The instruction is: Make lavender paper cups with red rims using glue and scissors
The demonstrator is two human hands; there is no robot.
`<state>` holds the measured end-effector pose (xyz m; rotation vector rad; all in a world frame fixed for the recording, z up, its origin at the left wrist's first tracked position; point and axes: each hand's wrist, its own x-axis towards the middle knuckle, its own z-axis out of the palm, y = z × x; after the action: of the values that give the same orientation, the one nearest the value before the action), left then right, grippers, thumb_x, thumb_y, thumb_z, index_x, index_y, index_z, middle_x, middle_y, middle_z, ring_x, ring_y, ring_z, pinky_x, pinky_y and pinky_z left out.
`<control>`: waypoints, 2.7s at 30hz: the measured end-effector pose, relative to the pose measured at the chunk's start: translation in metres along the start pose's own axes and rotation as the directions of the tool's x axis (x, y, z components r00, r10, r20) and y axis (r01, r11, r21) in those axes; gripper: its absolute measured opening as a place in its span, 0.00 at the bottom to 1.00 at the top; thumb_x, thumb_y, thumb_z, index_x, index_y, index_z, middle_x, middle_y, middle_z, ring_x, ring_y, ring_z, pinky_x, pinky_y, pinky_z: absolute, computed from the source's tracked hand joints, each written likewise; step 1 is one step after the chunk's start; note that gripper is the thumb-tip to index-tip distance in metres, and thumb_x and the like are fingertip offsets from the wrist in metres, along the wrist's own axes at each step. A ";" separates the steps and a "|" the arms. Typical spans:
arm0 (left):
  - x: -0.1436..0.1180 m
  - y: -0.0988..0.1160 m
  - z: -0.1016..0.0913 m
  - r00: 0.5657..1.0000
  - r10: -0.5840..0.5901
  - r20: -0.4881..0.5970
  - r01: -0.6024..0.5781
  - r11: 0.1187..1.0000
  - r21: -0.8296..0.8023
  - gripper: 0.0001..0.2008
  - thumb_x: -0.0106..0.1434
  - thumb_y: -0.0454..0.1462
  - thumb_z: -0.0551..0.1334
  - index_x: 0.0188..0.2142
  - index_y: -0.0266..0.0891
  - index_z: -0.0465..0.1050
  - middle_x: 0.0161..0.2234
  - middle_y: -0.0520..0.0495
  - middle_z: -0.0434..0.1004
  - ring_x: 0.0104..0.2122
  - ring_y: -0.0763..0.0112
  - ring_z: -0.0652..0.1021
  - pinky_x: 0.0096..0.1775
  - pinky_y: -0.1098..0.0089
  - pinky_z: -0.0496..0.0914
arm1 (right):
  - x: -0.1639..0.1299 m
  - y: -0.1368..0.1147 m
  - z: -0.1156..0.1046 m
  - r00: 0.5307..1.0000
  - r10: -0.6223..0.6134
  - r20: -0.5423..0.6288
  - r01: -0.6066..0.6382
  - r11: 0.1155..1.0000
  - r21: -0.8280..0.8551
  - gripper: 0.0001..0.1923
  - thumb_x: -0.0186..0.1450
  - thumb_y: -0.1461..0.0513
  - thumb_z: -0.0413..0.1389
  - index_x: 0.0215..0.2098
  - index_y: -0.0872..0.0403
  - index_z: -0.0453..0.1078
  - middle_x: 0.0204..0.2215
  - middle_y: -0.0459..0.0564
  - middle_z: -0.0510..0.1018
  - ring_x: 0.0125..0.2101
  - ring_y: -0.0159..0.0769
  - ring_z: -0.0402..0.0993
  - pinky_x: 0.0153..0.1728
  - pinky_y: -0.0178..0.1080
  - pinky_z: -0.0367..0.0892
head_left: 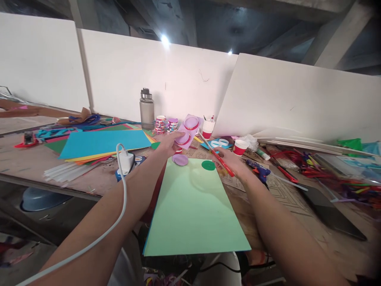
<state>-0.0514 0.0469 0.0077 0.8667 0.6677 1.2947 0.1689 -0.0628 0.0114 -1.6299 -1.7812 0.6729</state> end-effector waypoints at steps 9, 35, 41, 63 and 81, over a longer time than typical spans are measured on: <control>0.000 0.001 -0.004 0.996 -0.055 0.070 0.045 0.989 0.144 0.09 0.50 0.30 0.72 0.33 0.34 0.79 0.30 0.45 0.82 0.29 0.68 0.80 0.33 0.70 0.75 | -0.012 -0.022 -0.001 0.989 0.055 0.137 -0.075 0.987 0.145 0.07 0.68 0.57 0.58 0.36 0.52 0.68 0.25 0.42 0.72 0.20 0.27 0.70 0.19 0.30 0.67; 0.001 0.001 -0.010 0.966 -0.111 0.233 0.050 0.966 0.253 0.11 0.48 0.34 0.76 0.32 0.33 0.81 0.30 0.44 0.83 0.29 0.69 0.80 0.35 0.70 0.75 | -0.011 -0.020 0.006 0.978 0.114 0.173 -0.157 0.951 0.265 0.06 0.69 0.59 0.56 0.35 0.52 0.68 0.17 0.39 0.67 0.13 0.27 0.62 0.10 0.30 0.61; 0.003 0.002 -0.012 0.961 -0.130 0.244 0.066 0.965 0.255 0.13 0.47 0.36 0.78 0.30 0.31 0.81 0.29 0.43 0.83 0.27 0.70 0.79 0.32 0.72 0.74 | -0.012 -0.018 0.007 0.985 0.052 0.167 -0.085 0.976 0.198 0.08 0.68 0.55 0.56 0.35 0.51 0.67 0.19 0.39 0.66 0.14 0.28 0.60 0.12 0.32 0.57; 0.005 0.000 -0.016 0.907 -0.212 0.364 0.072 0.929 0.362 0.22 0.39 0.41 0.82 0.31 0.32 0.83 0.30 0.41 0.84 0.30 0.68 0.80 0.36 0.70 0.73 | -0.014 -0.022 0.011 0.979 0.075 0.187 -0.110 0.977 0.184 0.10 0.65 0.53 0.57 0.35 0.51 0.68 0.17 0.40 0.65 0.13 0.29 0.61 0.12 0.32 0.55; -0.004 -0.004 -0.004 0.912 -0.230 0.340 0.083 0.914 0.397 0.20 0.40 0.38 0.81 0.31 0.32 0.81 0.30 0.42 0.83 0.31 0.68 0.80 0.35 0.70 0.73 | -0.012 -0.015 0.015 0.988 0.065 0.137 -0.098 0.963 0.250 0.13 0.65 0.51 0.61 0.34 0.52 0.68 0.15 0.38 0.63 0.12 0.27 0.57 0.10 0.31 0.55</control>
<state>-0.0537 0.0434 0.0021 1.3101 0.6667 0.8231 0.1478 -0.0754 0.0111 -1.5191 -1.6412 1.0216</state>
